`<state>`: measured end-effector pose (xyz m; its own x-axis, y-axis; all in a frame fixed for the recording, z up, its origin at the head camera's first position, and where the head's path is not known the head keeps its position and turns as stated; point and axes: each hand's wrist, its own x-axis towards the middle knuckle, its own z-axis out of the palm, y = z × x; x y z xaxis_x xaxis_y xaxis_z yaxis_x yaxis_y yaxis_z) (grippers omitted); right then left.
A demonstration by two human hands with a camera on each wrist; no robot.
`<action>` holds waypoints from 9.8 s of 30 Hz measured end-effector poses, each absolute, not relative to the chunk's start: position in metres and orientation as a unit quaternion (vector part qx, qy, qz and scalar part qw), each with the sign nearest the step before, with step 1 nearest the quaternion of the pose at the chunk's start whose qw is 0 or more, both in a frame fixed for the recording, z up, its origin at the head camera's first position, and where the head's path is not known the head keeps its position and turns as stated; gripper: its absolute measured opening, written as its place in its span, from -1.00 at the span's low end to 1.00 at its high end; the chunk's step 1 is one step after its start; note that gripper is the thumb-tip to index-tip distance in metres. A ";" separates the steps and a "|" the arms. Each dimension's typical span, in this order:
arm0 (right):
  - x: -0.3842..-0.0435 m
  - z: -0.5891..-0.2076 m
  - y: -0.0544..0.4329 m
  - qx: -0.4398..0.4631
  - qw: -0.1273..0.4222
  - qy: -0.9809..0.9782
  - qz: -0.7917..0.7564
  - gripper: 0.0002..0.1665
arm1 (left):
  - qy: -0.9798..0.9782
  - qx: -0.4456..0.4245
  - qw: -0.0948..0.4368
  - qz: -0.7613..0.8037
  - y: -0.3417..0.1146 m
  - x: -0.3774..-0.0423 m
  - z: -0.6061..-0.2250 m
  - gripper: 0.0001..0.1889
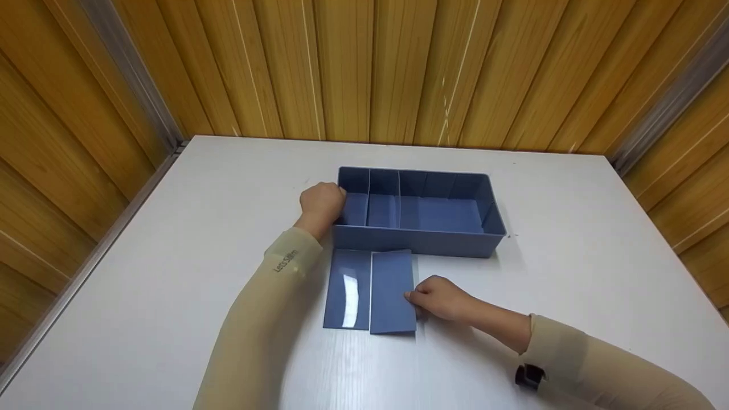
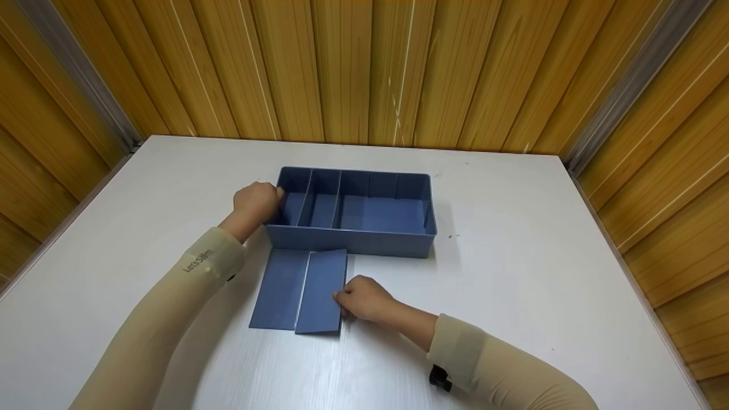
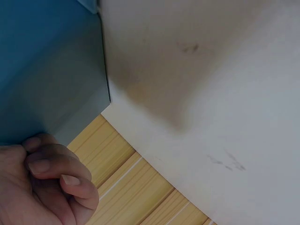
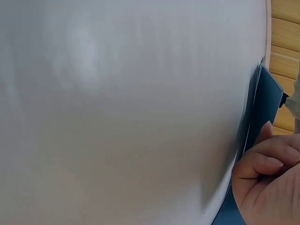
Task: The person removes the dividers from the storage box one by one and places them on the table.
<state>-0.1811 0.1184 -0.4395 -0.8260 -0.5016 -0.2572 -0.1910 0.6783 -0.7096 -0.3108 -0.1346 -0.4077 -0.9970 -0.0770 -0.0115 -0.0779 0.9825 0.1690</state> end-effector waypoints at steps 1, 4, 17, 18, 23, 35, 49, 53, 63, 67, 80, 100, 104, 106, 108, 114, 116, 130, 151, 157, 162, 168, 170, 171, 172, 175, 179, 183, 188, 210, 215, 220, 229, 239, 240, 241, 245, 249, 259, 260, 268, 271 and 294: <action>-0.182 -0.440 0.118 -0.194 0.221 0.890 -0.348 -0.47 | 0.995 -0.040 0.003 0.087 -0.135 -0.311 -0.408 -0.59; -0.183 -0.440 0.118 -0.197 0.222 0.891 -0.343 -0.46 | 0.995 -0.040 -0.001 0.092 -0.134 -0.311 -0.408 -0.57; -0.187 -0.443 0.117 -0.201 0.232 0.892 -0.332 -0.45 | 0.994 -0.044 -0.005 0.103 -0.135 -0.309 -0.407 -0.54; -0.187 -0.443 0.116 -0.202 0.233 0.891 -0.332 -0.45 | 0.994 -0.043 -0.005 0.101 -0.136 -0.309 -0.407 -0.55; -0.187 -0.443 0.115 -0.189 0.252 0.886 -0.341 -0.43 | 0.995 -0.039 -0.007 0.092 -0.135 -0.309 -0.407 -0.56; -0.189 -0.445 0.116 -0.186 0.250 0.891 -0.329 -0.43 | 0.996 -0.034 -0.005 0.087 -0.133 -0.310 -0.408 -0.57; -0.190 -0.445 0.116 -0.189 0.248 0.891 -0.329 -0.44 | 0.994 -0.040 -0.003 0.097 -0.134 -0.310 -0.408 -0.56; -0.190 -0.444 0.115 -0.195 0.251 0.892 -0.321 -0.43 | 0.995 -0.037 -0.004 0.093 -0.134 -0.311 -0.409 -0.57; -0.191 -0.444 0.114 -0.202 0.252 0.891 -0.319 -0.43 | 0.994 -0.046 -0.001 0.096 -0.135 -0.312 -0.409 -0.55; -0.193 -0.445 0.115 -0.202 0.256 0.890 -0.318 -0.44 | 0.996 -0.039 -0.001 0.085 -0.135 -0.312 -0.409 -0.56; -0.195 -0.443 0.115 -0.206 0.266 0.888 -0.313 -0.43 | 0.996 -0.033 -0.004 0.080 -0.135 -0.311 -0.407 -0.59; -0.194 -0.446 0.113 -0.197 0.266 0.887 -0.321 -0.49 | 0.997 -0.029 0.007 0.072 -0.138 -0.312 -0.408 -0.57; -0.194 -0.445 0.112 -0.208 0.263 0.887 -0.317 -0.48 | 0.997 -0.029 0.003 0.076 -0.138 -0.310 -0.409 -0.59; -0.194 -0.445 0.112 -0.214 0.261 0.887 -0.315 -0.48 | 0.997 -0.027 0.003 0.073 -0.138 -0.310 -0.409 -0.59; -0.195 -0.443 0.112 -0.215 0.261 0.886 -0.318 -0.48 | 0.997 -0.025 0.004 0.068 -0.138 -0.310 -0.409 -0.60; -0.204 -0.421 0.113 -0.190 0.251 0.886 -0.342 -0.49 | 0.996 -0.032 0.000 0.082 -0.137 -0.310 -0.408 -0.58; -0.209 -0.409 0.112 -0.184 0.242 0.886 -0.350 -0.50 | 0.996 -0.036 -0.002 0.087 -0.137 -0.310 -0.408 -0.56; -0.254 -0.365 0.116 -0.223 0.089 0.915 -0.323 -0.55 | 0.994 -0.043 0.000 0.102 -0.137 -0.310 -0.408 -0.54; -0.312 -0.388 0.088 -0.214 0.088 0.933 -0.275 -0.51 | 0.994 -0.054 0.002 0.100 -0.136 -0.313 -0.411 -0.54; -0.314 -0.392 0.083 -0.210 0.116 0.932 -0.273 -0.54 | 0.994 -0.044 0.002 0.100 -0.137 -0.311 -0.410 -0.55; -0.315 -0.395 0.083 -0.215 0.106 0.929 -0.282 -0.56 | 0.996 -0.031 -0.006 0.084 -0.136 -0.310 -0.410 -0.58; -0.315 -0.399 0.084 -0.212 0.092 0.927 -0.295 -0.57 | 0.996 -0.031 -0.005 0.089 -0.136 -0.312 -0.412 -0.59; -0.314 -0.399 0.083 -0.216 0.085 0.927 -0.295 -0.56 | 0.995 -0.036 -0.006 0.096 -0.136 -0.312 -0.412 -0.58; -0.314 -0.398 0.083 -0.217 0.081 0.927 -0.296 -0.56 | 0.995 -0.037 -0.006 0.096 -0.136 -0.312 -0.412 -0.58; -0.314 -0.397 0.083 -0.218 0.079 0.926 -0.298 -0.56 | 0.995 -0.038 -0.006 0.095 -0.136 -0.312 -0.412 -0.58; -0.314 -0.394 0.082 -0.218 0.072 0.925 -0.304 -0.56 | 0.994 -0.043 -0.005 0.096 -0.136 -0.313 -0.413 -0.57; -0.312 -0.389 0.081 -0.208 0.065 0.924 -0.313 -0.55 | 0.994 -0.047 0.000 0.097 -0.137 -0.313 -0.413 -0.57; -0.312 -0.384 0.080 -0.196 0.054 0.925 -0.320 -0.54 | 0.994 -0.046 -0.003 0.103 -0.138 -0.314 -0.413 -0.56; -0.311 -0.377 0.078 -0.180 0.040 0.925 -0.331 -0.51 | 0.994 -0.045 -0.006 0.102 -0.138 -0.314 -0.413 -0.55; -0.308 -0.353 0.073 -0.156 -0.018 0.941 -0.301 -0.56 | 0.994 -0.046 0.003 0.095 -0.139 -0.319 -0.414 -0.55; -0.309 -0.350 0.072 -0.156 -0.014 0.944 -0.291 -0.56 | 0.993 -0.053 0.011 0.101 -0.140 -0.319 -0.413 -0.55; -0.309 -0.348 0.073 -0.159 -0.016 0.945 -0.287 -0.55 | 0.993 -0.050 0.006 0.103 -0.140 -0.319 -0.413 -0.55; -0.311 -0.348 0.074 -0.162 -0.015 0.944 -0.289 -0.53 | 0.994 -0.050 0.004 0.099 -0.138 -0.319 -0.413 -0.55; -0.310 -0.343 0.075 -0.161 -0.024 0.942 -0.293 -0.53 | 0.998 -0.022 0.000 0.066 -0.137 -0.317 -0.412 -0.61; -0.310 -0.342 0.075 -0.161 -0.026 0.942 -0.292 -0.53 | 0.997 -0.024 0.000 0.070 -0.138 -0.317 -0.412 -0.61; -0.310 -0.342 0.075 -0.159 -0.027 0.943 -0.291 -0.53 | 0.997 -0.027 0.000 0.072 -0.138 -0.318 -0.412 -0.60; -0.310 -0.340 0.075 -0.156 -0.029 0.945 -0.287 -0.52 | 0.996 -0.036 0.000 0.085 -0.139 -0.318 -0.413 -0.58; -0.309 -0.338 0.075 -0.153 -0.026 0.944 -0.290 -0.51 | 0.994 -0.041 -0.002 0.097 -0.139 -0.319 -0.413 -0.58; -0.307 -0.332 0.080 -0.154 -0.036 0.937 -0.311 -0.53 | 0.994 -0.042 -0.008 0.101 -0.139 -0.319 -0.413 -0.58; -0.306 -0.332 0.081 -0.155 -0.038 0.936 -0.315 -0.53 | 0.994 -0.042 -0.008 0.100 -0.139 -0.319 -0.413 -0.57; -0.296 -0.326 0.089 -0.164 -0.048 0.922 -0.347 -0.52 | 0.995 -0.038 -0.007 0.088 -0.138 -0.317 -0.412 -0.55; -0.290 -0.323 0.094 -0.165 -0.049 0.915 -0.365 -0.52 | 0.996 -0.033 -0.008 0.081 -0.137 -0.316 -0.412 -0.57; -0.225 -0.331 0.143 -0.116 -0.049 0.858 -0.497 -0.49 | 0.998 -0.013 -0.011 0.062 -0.139 -0.317 -0.413 -0.63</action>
<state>-0.2247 0.1429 -0.3306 -0.9682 -0.1514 0.1991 -0.2480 0.4783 -0.8424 -0.3175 -0.1394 -0.4128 -0.9994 -0.0278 0.0213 -0.0249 0.9918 0.1250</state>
